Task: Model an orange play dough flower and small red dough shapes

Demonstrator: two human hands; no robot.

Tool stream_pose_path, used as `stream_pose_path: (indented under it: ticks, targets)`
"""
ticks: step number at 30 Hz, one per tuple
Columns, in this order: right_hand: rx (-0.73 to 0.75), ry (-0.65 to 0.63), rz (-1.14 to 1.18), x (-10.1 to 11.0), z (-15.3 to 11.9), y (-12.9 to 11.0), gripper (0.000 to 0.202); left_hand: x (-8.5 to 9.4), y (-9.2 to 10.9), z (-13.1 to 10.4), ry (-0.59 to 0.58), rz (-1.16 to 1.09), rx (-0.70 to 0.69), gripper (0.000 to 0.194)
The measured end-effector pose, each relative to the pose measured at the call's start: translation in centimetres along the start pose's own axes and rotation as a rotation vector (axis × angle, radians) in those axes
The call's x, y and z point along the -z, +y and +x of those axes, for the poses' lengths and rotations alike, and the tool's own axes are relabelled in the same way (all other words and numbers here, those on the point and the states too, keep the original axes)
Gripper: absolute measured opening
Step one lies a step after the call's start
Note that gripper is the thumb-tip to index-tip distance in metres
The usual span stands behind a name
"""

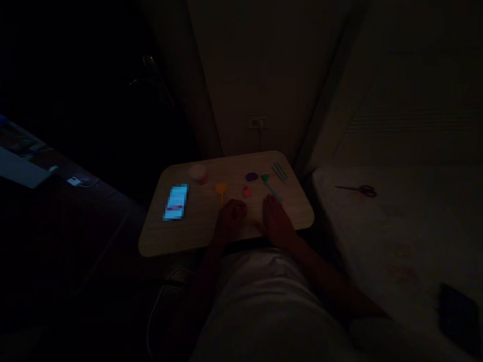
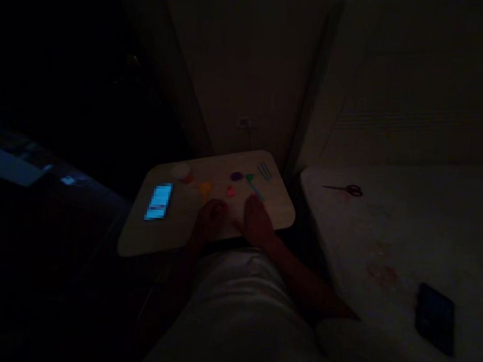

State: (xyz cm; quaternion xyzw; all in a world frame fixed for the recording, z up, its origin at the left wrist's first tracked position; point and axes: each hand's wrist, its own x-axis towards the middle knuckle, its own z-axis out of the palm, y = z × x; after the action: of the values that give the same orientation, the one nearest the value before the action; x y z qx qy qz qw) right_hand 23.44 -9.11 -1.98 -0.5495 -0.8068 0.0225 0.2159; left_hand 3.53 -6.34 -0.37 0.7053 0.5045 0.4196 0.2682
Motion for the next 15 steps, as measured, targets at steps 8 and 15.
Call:
stream_pose_path:
  ticks: [8,15]
  targets:
    - [-0.021,0.004,-0.032,0.2,-1.5,1.3,0.087,0.0,0.1,0.0,-0.004,-0.011,0.017,0.013]
    - [0.013,-0.022,-0.02,0.5,-3.2,-1.0,0.083,0.2,0.2,0.0,-0.014,-0.015,0.005,0.012]
